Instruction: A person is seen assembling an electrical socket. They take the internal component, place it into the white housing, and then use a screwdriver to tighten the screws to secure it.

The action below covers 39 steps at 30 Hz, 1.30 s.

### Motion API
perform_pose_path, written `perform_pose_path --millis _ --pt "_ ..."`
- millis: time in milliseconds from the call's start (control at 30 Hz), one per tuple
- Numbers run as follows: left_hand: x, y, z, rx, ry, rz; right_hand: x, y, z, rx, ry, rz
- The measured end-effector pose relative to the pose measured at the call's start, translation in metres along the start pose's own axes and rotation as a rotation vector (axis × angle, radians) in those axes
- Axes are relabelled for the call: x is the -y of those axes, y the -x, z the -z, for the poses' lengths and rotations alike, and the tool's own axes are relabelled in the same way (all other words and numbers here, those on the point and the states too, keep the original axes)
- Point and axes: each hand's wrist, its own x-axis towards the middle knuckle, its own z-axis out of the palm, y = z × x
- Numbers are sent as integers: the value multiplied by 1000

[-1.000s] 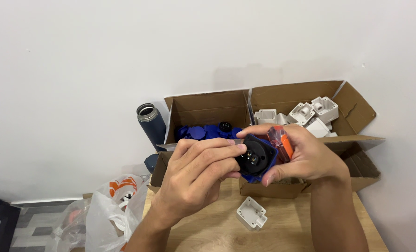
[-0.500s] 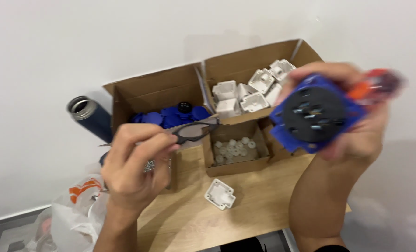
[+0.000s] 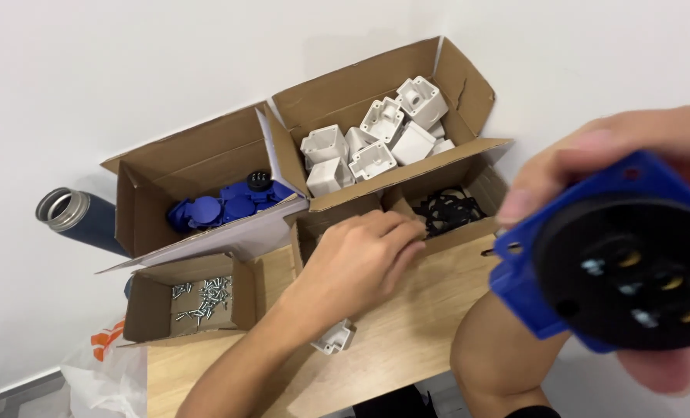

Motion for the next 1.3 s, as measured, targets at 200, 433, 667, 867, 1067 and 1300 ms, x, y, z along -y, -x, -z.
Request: perform_pose_path --millis 200,433,667,867,1067,1300 --pt "-14 14 51 -121 335 97 25 8 -29 38 87 -9" --pt "-4 68 85 -170 902 263 17 -21 -58 541 75 90" --pt "-9 76 129 -158 576 309 0 -23 -102 612 247 50" --pt "-6 80 137 -168 447 271 0 -23 -125 612 236 60" --pt "-8 92 150 -183 687 254 8 -18 -137 445 190 50" --pt "-14 98 150 -406 809 164 16 -3 -142 179 40 46"
